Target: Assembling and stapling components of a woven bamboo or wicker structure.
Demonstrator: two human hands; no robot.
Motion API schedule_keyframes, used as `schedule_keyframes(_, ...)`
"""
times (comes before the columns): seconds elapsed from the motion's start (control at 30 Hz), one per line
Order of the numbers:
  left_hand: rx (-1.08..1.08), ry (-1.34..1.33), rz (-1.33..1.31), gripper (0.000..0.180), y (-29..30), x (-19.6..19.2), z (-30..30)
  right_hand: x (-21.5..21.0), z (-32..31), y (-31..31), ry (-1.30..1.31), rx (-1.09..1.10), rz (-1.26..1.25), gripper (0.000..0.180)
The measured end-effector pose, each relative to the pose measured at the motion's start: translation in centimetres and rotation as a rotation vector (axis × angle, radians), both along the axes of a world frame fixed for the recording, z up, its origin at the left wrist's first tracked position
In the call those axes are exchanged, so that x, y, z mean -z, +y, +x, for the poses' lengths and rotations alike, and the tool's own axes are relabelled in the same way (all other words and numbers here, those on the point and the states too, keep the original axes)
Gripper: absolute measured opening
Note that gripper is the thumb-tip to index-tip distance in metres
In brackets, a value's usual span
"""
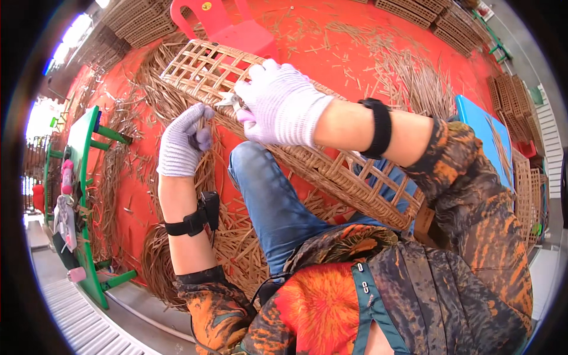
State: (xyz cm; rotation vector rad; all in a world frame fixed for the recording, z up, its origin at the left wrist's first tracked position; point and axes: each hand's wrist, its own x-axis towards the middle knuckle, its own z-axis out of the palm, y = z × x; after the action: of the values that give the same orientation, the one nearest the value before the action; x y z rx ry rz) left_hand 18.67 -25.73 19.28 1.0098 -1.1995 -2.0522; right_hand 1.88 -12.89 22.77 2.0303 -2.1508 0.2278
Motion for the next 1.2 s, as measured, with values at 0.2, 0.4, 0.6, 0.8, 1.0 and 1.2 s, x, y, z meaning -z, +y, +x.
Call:
schedule_keyframes(0.2,0.037,0.058,0.039,0.027,-0.9,2.1,1.5,0.2,1.5,-0.5,-0.045,0.005,-0.011,0.032)
schedule_keyframes(0.4,0.075,0.181,0.065,0.024,-0.5,2.6,1.0,0.9,2.0,0.3,-0.021,0.028,0.027,0.038)
schedule_keyframes(0.6,-0.028,0.201,0.127,0.02,1.0,2.7,0.5,1.8,2.5,-0.8,-0.043,0.092,0.065,0.042)
schedule_keyframes(0.8,0.019,0.245,0.164,0.02,1.2,4.2,1.5,2.2,2.7,-0.7,-0.091,0.079,0.013,0.038)
schedule_keyframes(1.0,0.055,0.272,0.16,0.023,1.6,4.8,0.9,3.5,3.4,-1.9,-0.014,0.096,-0.051,0.034)
schedule_keyframes(1.2,0.075,0.274,0.12,0.022,2.1,5.0,0.9,3.5,3.9,-2.8,-0.036,0.124,-0.036,0.03)
